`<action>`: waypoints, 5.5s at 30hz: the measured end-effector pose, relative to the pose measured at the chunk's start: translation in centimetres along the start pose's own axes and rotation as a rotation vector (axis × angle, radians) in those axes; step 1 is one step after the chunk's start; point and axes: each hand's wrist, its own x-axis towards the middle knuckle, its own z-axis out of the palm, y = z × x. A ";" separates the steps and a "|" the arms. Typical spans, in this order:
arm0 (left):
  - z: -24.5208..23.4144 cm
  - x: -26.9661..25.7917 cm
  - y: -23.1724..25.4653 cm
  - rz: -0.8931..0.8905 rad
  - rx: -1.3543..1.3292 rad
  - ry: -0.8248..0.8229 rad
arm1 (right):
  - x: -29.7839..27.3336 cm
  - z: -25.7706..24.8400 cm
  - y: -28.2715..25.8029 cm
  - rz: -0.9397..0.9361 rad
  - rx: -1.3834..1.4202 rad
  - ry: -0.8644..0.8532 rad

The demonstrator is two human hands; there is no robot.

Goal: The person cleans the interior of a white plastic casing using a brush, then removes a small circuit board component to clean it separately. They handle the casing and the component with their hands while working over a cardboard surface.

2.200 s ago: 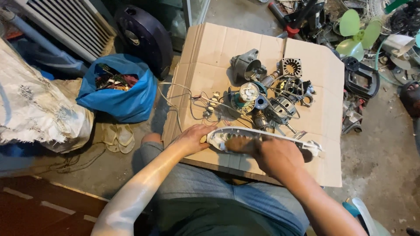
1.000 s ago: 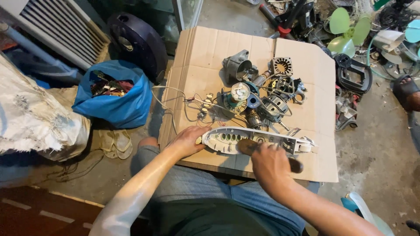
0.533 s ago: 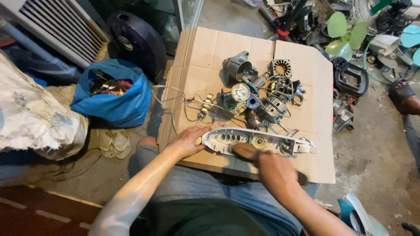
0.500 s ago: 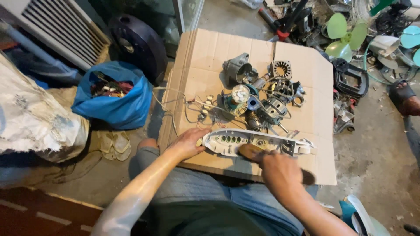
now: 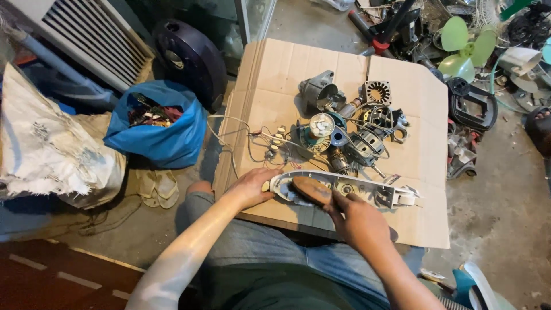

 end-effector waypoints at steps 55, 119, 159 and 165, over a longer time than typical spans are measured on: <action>0.0 -0.7 0.4 0.138 0.006 0.073 | 2.8 0.1 0.7 0.021 -0.303 -0.340; -2.2 -1.2 15.8 0.513 -0.385 0.297 | -2.8 13.9 16.2 0.088 1.008 0.765; -8.1 -9.1 9.9 -0.447 -0.450 -0.313 | 5.4 8.3 11.6 0.036 0.308 0.066; -5.1 -8.2 10.2 -0.128 -0.394 0.008 | 6.7 7.9 12.0 0.016 0.242 -0.019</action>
